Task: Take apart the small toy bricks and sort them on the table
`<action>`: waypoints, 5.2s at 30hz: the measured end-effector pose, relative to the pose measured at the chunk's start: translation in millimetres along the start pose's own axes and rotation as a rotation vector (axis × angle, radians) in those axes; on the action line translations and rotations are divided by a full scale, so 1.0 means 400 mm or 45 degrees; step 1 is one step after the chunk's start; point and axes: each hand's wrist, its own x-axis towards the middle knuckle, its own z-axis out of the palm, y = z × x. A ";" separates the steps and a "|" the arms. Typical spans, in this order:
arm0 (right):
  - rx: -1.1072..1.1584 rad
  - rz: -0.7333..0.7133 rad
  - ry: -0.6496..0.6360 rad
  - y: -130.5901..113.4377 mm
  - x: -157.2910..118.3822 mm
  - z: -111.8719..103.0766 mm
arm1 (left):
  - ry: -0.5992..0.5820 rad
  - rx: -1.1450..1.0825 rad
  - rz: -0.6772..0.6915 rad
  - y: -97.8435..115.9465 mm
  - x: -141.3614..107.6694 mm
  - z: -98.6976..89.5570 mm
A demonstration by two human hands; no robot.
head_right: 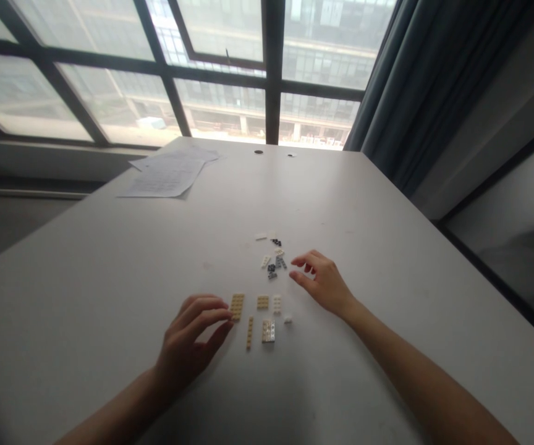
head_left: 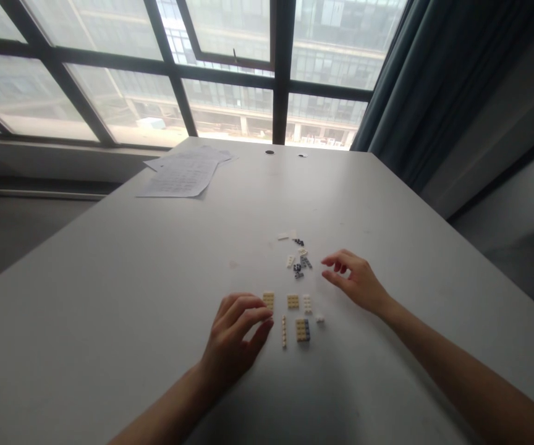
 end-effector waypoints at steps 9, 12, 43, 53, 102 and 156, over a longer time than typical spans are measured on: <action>-0.083 0.067 -0.179 0.076 0.107 0.068 | -0.006 0.007 -0.010 -0.005 -0.005 0.000; -0.083 0.028 -0.250 0.083 0.112 0.076 | -0.006 0.003 -0.008 -0.005 -0.005 0.000; 0.810 0.317 -0.309 -0.117 -0.065 0.111 | 0.007 0.088 0.017 0.005 -0.012 0.004; 0.983 0.316 -0.403 -0.174 -0.113 0.134 | -0.113 0.019 0.134 0.015 -0.011 -0.007; 0.807 0.182 -0.432 -0.184 -0.128 0.139 | -0.084 -0.019 0.222 0.005 -0.025 -0.002; -0.430 -0.529 -0.141 -0.029 -0.184 0.060 | -0.161 0.043 0.226 0.026 -0.008 -0.001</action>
